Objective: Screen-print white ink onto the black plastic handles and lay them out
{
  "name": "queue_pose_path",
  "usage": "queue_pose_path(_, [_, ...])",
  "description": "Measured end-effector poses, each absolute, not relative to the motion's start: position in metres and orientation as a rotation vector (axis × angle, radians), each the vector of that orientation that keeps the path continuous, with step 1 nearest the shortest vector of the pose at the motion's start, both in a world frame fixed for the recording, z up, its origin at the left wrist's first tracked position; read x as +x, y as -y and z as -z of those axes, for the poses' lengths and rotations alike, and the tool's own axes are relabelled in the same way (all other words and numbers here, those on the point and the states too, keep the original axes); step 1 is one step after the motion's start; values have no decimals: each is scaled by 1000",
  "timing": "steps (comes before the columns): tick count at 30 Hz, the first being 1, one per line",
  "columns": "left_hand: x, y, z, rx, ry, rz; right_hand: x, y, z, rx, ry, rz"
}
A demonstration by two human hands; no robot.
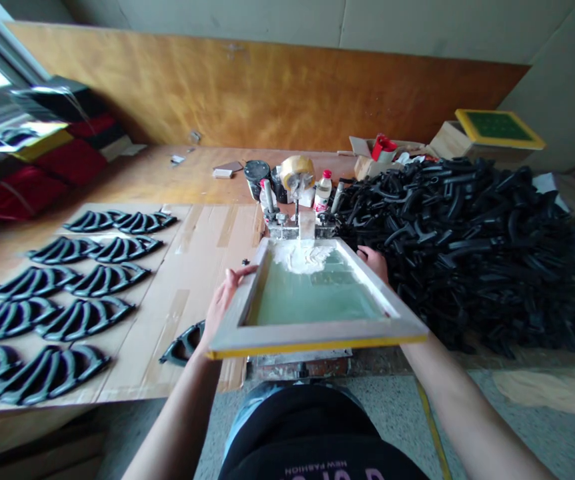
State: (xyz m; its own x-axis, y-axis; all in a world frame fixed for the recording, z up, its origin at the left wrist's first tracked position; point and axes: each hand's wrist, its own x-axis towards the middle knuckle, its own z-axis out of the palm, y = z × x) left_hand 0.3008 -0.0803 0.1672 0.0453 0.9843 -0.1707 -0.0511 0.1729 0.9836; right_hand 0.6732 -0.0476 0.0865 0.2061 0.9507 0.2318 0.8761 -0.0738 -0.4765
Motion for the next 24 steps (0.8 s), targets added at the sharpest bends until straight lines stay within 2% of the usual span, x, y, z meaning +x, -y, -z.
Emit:
queue_pose_path(4, [289,108,-127,1055,-1343,-808,645,27,-109,-1765,1663,-17])
queue_pose_path(6, [292,112,-107,1012,-1384,-777,615,13,-120,-1634,1844,26])
queue_pose_path(9, [298,110,-83,966,-1428,-792,579,-2,-128,-1681,2087,-35])
queue_pose_path(12, [299,108,-72,961,-1427,-800,565,-5,-122,-1758,2236,-103])
queue_pose_path(18, [291,108,-57,1067,-1415,-753,562,12,-101,-1628,2329,-58])
queue_pose_path(24, [289,107,-47,1145,-1405,-691,570,55,-110,-1141,2587,-193])
